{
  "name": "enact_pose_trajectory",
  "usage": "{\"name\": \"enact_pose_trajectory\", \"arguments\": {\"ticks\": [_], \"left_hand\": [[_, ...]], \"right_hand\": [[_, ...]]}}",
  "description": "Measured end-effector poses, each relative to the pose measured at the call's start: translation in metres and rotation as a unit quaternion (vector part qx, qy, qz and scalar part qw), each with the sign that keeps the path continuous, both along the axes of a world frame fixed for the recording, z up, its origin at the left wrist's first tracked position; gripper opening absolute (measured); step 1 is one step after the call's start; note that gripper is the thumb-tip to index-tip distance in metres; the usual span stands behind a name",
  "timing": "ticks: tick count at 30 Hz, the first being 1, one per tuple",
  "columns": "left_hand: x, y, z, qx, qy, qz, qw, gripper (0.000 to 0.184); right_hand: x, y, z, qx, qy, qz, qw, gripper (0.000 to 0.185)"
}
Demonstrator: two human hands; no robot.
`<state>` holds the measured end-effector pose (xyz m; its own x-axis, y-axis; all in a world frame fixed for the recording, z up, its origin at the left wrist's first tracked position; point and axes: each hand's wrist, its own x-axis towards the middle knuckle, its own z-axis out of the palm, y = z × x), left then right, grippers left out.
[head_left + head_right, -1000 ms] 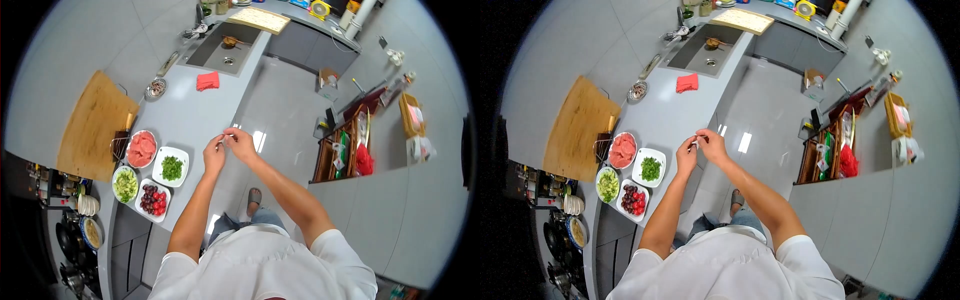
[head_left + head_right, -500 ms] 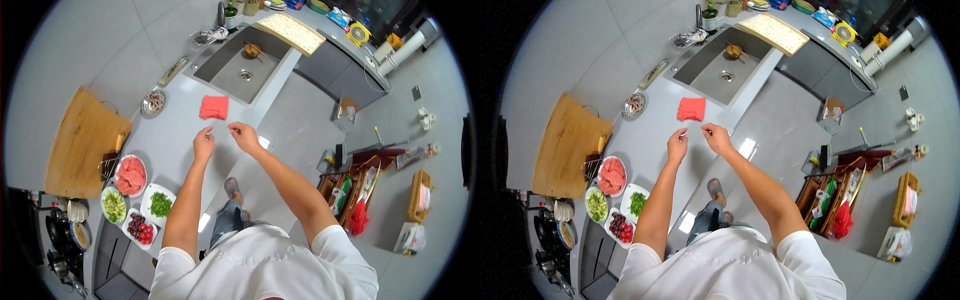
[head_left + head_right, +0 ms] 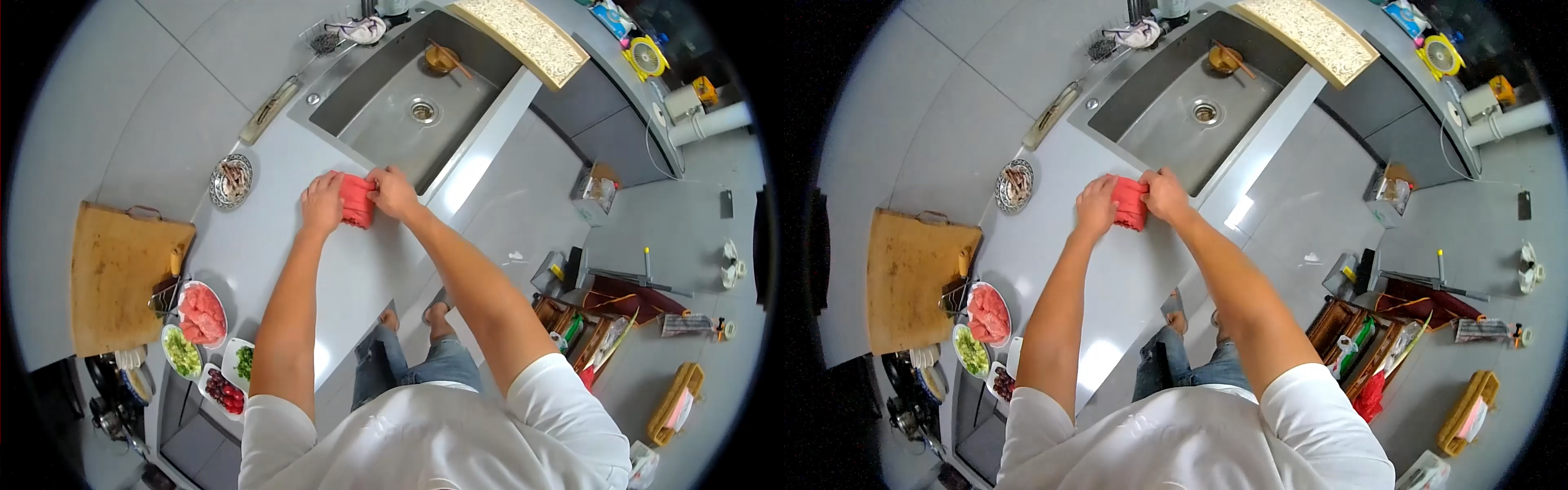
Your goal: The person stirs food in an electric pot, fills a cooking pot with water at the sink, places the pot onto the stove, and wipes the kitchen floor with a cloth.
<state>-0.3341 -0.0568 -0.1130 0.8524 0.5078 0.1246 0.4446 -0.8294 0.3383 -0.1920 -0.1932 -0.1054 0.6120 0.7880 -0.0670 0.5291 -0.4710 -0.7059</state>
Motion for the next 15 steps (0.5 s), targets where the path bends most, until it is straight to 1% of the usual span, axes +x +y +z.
{"name": "enact_pose_trajectory", "arguments": {"ticks": [2, 3, 6, 8, 9, 10, 12, 14, 15], "left_hand": [[0.002, 0.000, 0.016, -0.020, 0.055, -0.014, 0.998, 0.042], [0.003, -0.001, 0.024, -0.029, 0.081, -0.023, 0.996, 0.040], [0.005, -0.008, 0.049, -0.051, 0.077, -0.020, 0.995, 0.032], [0.006, -0.016, 0.064, -0.064, 0.005, -0.035, 0.997, 0.027], [0.010, -0.021, 0.073, -0.069, -0.032, -0.046, 0.996, 0.025], [0.017, -0.026, 0.085, -0.149, -0.042, -0.039, 0.987, 0.025], [0.034, -0.039, 0.109, -0.307, -0.061, -0.028, 0.949, 0.025], [0.055, -0.061, 0.134, -0.269, -0.139, -0.053, 0.951, 0.028], [0.066, -0.073, 0.142, -0.251, -0.177, -0.069, 0.949, 0.029]], "right_hand": [[0.011, -0.007, 0.000, -0.001, 0.038, 0.037, 0.999, 0.026], [0.013, -0.011, -0.001, 0.027, 0.055, 0.052, 0.997, 0.024], [0.023, -0.026, 0.005, 0.128, 0.079, 0.097, 0.984, 0.017], [0.028, -0.039, 0.018, 0.214, 0.071, 0.121, 0.967, 0.014], [0.034, -0.046, 0.028, 0.221, 0.160, 0.126, 0.954, 0.016], [0.042, -0.053, 0.042, 0.228, 0.247, 0.131, 0.933, 0.017], [0.059, -0.073, 0.073, 0.241, 0.393, 0.133, 0.878, 0.019], [0.079, -0.097, 0.103, 0.258, 0.511, 0.130, 0.809, 0.019], [0.085, -0.107, 0.110, 0.274, 0.552, 0.103, 0.781, 0.020]]}}
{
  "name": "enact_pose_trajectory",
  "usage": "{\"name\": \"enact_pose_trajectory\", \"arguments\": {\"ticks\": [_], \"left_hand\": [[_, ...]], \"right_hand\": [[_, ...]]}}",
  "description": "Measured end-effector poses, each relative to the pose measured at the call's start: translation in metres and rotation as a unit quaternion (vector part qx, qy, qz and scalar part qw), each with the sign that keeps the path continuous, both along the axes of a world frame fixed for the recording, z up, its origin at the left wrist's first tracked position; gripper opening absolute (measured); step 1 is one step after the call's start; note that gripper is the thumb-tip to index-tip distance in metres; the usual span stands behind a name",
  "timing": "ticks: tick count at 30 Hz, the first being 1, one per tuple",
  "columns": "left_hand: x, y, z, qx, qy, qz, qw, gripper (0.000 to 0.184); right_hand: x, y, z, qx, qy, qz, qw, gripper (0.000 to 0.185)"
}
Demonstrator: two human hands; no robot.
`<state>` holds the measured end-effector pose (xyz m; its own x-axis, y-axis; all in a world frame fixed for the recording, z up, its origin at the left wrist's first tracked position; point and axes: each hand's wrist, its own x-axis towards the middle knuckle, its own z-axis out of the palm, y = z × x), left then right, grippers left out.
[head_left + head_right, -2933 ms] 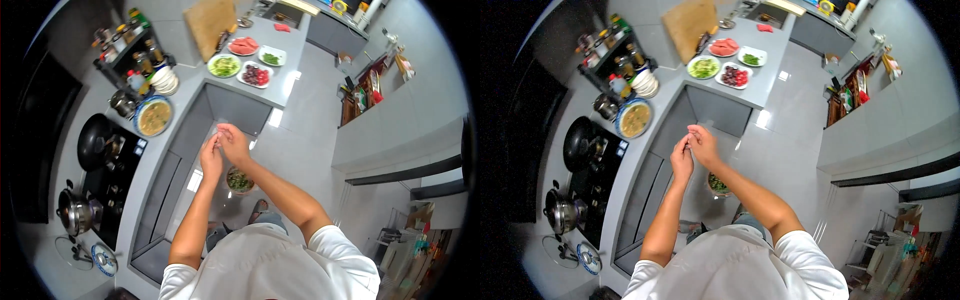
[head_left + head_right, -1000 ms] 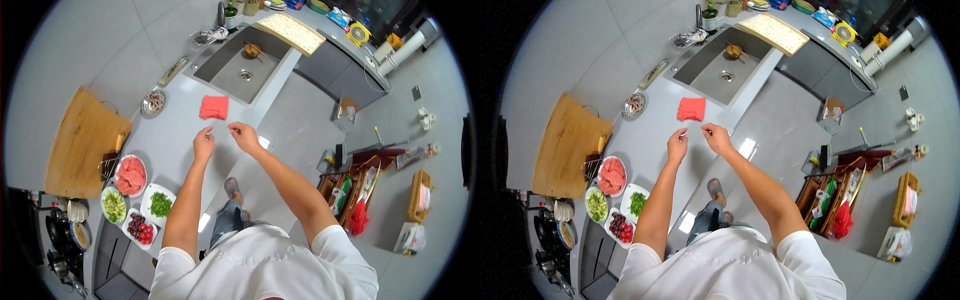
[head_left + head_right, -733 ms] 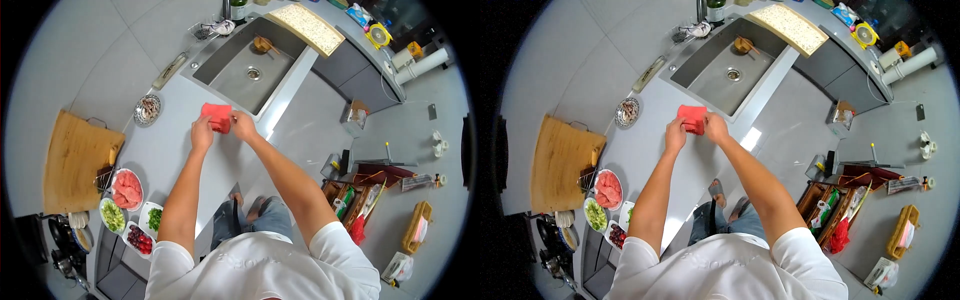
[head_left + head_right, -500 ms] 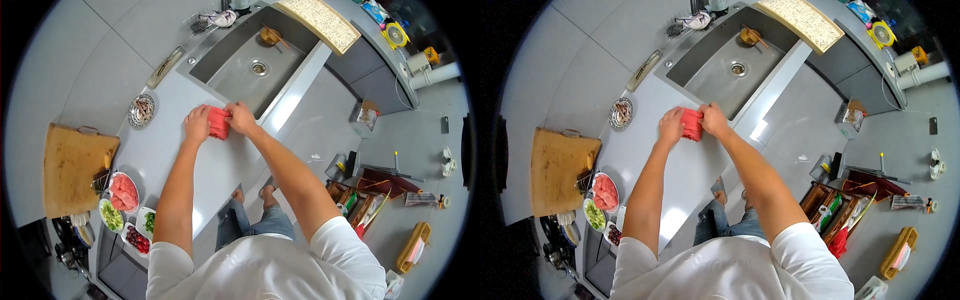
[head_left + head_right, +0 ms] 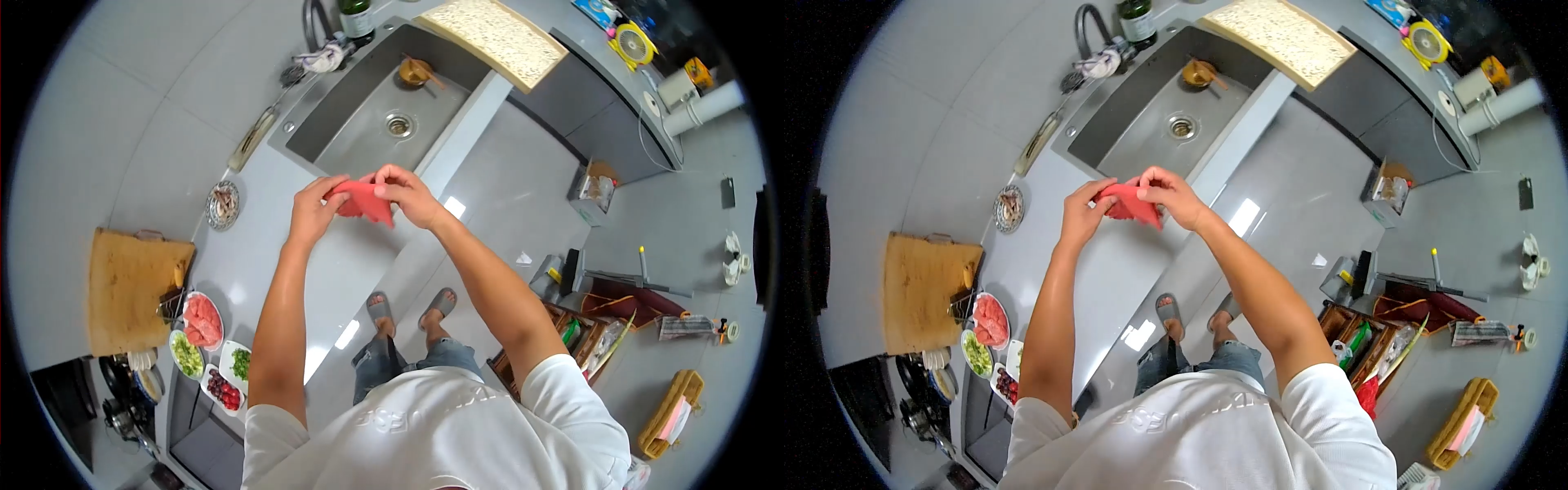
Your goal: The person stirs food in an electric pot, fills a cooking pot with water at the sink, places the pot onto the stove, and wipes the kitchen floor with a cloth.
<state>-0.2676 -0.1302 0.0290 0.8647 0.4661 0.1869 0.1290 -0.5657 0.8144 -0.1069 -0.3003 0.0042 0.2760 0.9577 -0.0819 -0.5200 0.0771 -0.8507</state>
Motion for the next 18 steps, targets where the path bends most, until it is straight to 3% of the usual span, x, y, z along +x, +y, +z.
{"name": "enact_pose_trajectory", "arguments": {"ticks": [3, 6, 11, 14, 18], "left_hand": [[0.041, -0.040, 0.010, -0.040, -0.048, -0.005, 0.998, 0.031], [0.086, -0.094, 0.016, 0.022, -0.041, -0.090, 0.995, 0.030], [0.158, -0.189, -0.003, 0.056, -0.069, -0.135, 0.987, 0.030], [0.197, -0.245, -0.023, -0.008, -0.088, -0.204, 0.975, 0.031], [0.245, -0.304, -0.041, -0.101, -0.043, -0.270, 0.957, 0.029]], "right_hand": [[0.026, -0.040, 0.011, -0.011, 0.127, -0.026, 0.992, 0.027], [0.042, -0.090, 0.025, -0.133, -0.016, -0.084, 0.987, 0.030], [0.085, -0.195, 0.005, -0.089, 0.074, -0.205, 0.972, 0.019], [0.107, -0.261, -0.002, -0.045, 0.200, -0.248, 0.947, 0.015], [0.127, -0.326, -0.029, -0.044, 0.168, -0.339, 0.924, 0.018]]}}
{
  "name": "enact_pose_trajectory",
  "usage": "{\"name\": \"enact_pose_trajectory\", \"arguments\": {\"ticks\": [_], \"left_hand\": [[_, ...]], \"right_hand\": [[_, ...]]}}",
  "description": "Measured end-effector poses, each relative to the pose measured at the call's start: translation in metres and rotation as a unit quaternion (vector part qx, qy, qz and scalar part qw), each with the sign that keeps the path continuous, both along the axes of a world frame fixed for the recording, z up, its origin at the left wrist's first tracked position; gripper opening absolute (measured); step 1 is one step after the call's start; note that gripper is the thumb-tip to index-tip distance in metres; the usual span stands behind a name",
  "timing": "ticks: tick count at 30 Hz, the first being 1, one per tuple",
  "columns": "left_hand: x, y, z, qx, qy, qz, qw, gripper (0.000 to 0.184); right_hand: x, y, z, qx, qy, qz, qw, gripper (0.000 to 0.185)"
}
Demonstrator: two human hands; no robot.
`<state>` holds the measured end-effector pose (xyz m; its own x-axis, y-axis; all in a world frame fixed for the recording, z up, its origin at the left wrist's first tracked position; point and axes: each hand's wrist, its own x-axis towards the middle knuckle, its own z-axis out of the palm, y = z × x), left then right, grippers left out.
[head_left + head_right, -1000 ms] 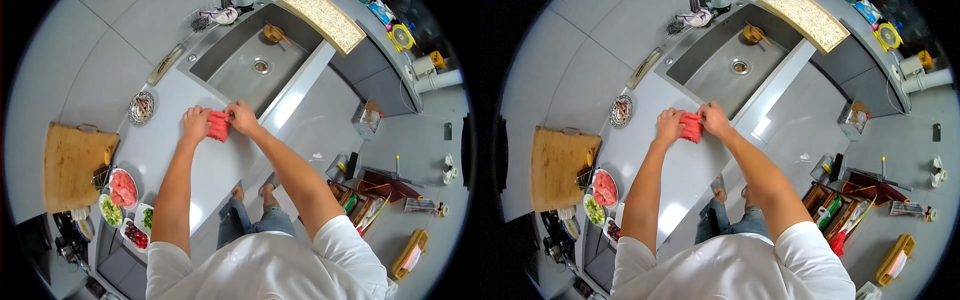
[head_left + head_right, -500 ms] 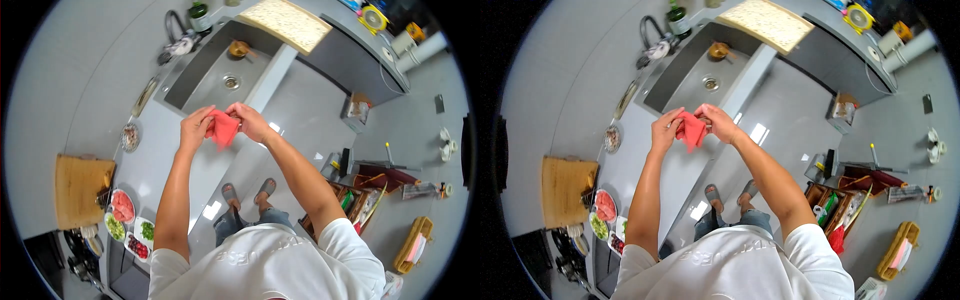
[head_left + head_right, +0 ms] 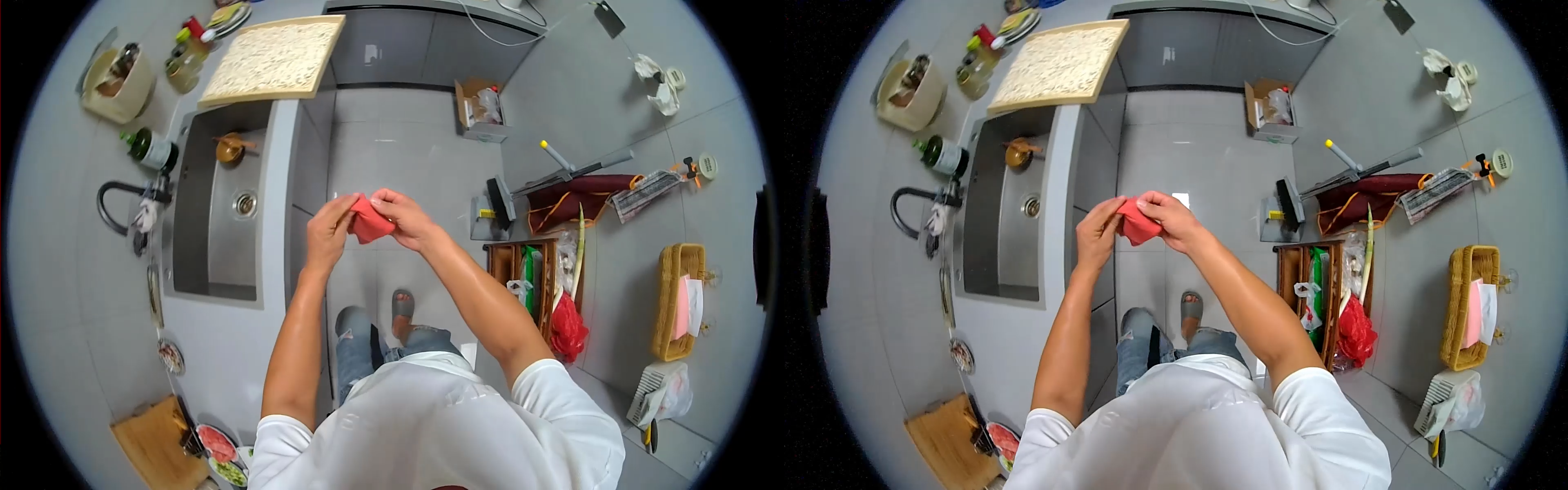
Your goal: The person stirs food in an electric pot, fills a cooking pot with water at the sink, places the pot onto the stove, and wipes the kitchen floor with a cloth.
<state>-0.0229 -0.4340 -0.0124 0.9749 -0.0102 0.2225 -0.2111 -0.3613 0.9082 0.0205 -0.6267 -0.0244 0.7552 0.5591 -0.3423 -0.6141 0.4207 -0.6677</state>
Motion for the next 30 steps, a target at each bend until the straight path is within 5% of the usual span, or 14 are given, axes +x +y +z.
{"name": "enact_pose_trajectory", "arguments": {"ticks": [1, 5, 8, 12, 13, 17, 20, 26, 30], "left_hand": [[0.014, -0.012, -0.003, 0.016, -0.031, 0.010, 0.999, 0.026], [0.074, -0.044, -0.019, -0.191, 0.165, 0.018, 0.967, 0.025], [0.125, -0.055, -0.045, -0.361, 0.324, 0.005, 0.875, 0.026], [0.189, -0.079, -0.073, -0.444, 0.387, -0.006, 0.808, 0.041], [0.203, -0.081, -0.079, -0.460, 0.427, -0.015, 0.778, 0.051], [0.254, -0.104, -0.124, -0.135, 0.356, -0.116, 0.918, 0.066], [0.306, -0.101, -0.192, -0.214, 0.443, -0.141, 0.859, 0.064], [0.393, -0.091, -0.362, -0.022, 0.447, -0.111, 0.887, 0.022], [0.451, -0.109, -0.495, 0.061, 0.366, -0.094, 0.924, 0.016]], "right_hand": [[0.008, -0.012, -0.005, -0.021, -0.003, -0.010, 1.000, 0.026], [0.044, -0.054, -0.005, 0.024, -0.073, -0.027, 0.997, 0.051], [0.079, -0.071, -0.017, 0.047, -0.103, -0.004, 0.994, 0.057], [0.139, -0.070, -0.053, -0.257, -0.109, -0.037, 0.960, 0.040], [0.151, -0.070, -0.055, -0.224, -0.093, -0.090, 0.966, 0.030], [0.216, -0.085, -0.109, -0.150, 0.035, -0.135, 0.979, 0.031], [0.260, -0.117, -0.176, -0.122, 0.085, -0.151, 0.977, 0.036], [0.333, -0.187, -0.324, -0.156, 0.148, -0.100, 0.971, 0.032], [0.373, -0.214, -0.465, -0.233, 0.127, -0.076, 0.961, 0.025]]}}
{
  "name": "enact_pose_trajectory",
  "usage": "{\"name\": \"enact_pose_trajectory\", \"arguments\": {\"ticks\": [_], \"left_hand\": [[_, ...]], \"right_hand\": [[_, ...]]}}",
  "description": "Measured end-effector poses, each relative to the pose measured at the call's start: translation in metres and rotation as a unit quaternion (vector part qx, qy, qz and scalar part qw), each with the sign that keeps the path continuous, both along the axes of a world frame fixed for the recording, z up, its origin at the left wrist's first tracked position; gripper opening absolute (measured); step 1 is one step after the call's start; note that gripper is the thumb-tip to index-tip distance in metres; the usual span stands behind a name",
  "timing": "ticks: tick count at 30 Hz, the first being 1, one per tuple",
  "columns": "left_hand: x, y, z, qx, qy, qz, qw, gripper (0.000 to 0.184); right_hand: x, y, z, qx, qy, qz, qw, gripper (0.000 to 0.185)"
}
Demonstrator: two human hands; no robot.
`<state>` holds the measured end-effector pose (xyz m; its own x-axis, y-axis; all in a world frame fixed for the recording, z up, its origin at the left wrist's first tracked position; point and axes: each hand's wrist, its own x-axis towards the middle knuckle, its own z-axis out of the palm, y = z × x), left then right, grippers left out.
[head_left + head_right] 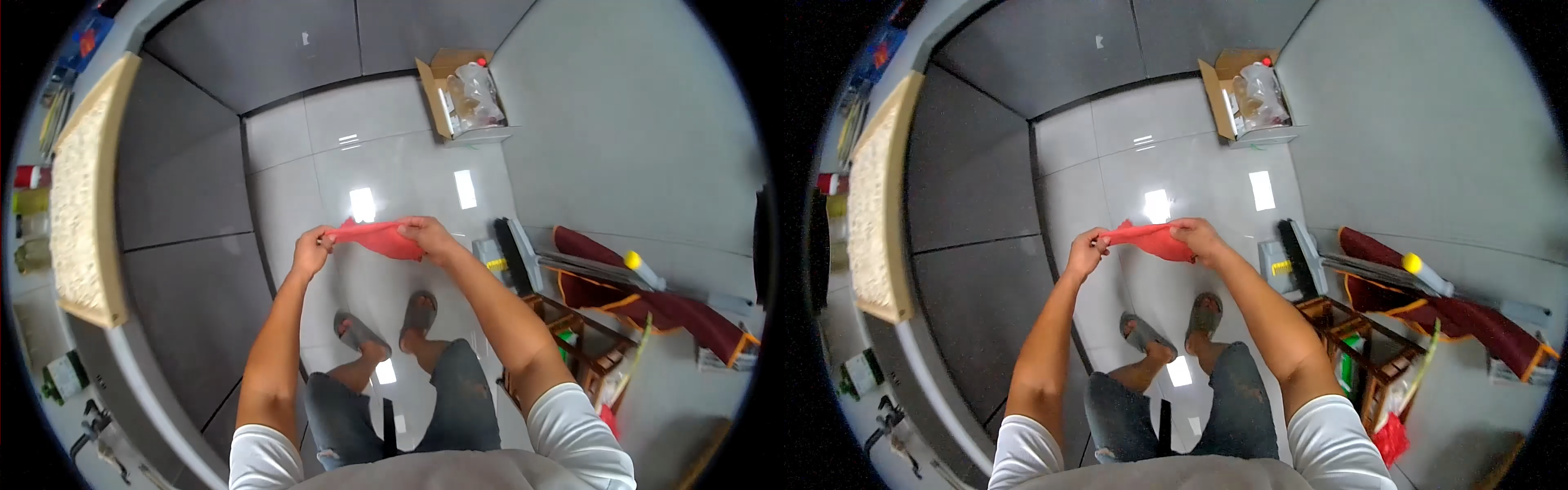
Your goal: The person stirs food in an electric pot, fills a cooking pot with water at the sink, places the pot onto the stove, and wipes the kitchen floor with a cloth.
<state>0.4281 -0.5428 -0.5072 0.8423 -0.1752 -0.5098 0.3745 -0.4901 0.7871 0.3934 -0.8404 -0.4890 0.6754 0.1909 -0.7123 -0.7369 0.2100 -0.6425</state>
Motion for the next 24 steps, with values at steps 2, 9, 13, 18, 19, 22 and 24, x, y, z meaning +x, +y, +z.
{"name": "enact_pose_trajectory", "arguments": {"ticks": [2, 9, 13, 18, 19, 22, 24], "left_hand": [[0.037, -0.010, -0.061, -0.015, -0.026, 0.002, 1.000, 0.016], [0.177, -0.075, -0.194, -0.179, -0.140, 0.074, 0.971, 0.020], [0.205, -0.101, -0.255, -0.155, -0.234, 0.103, 0.954, 0.038], [0.174, -0.051, -0.374, 0.187, -0.302, -0.029, 0.934, 0.048], [0.164, -0.046, -0.379, 0.212, -0.290, -0.042, 0.932, 0.048], [0.159, -0.034, -0.388, 0.296, -0.300, -0.075, 0.904, 0.047], [0.170, -0.032, -0.394, 0.322, -0.307, -0.081, 0.892, 0.052]], "right_hand": [[0.027, -0.011, -0.059, -0.070, -0.062, 0.031, 0.995, 0.025], [0.103, -0.029, -0.156, -0.313, -0.331, 0.059, 0.888, 0.027], [0.110, -0.028, -0.216, -0.354, -0.431, 0.178, 0.811, 0.034], [0.126, -0.029, -0.331, -0.499, -0.433, 0.200, 0.723, 0.034], [0.131, -0.027, -0.343, -0.518, -0.445, 0.191, 0.706, 0.035], [0.153, -0.013, -0.370, -0.567, -0.454, 0.171, 0.666, 0.040], [0.174, 0.002, -0.385, -0.599, -0.449, 0.153, 0.645, 0.045]]}}
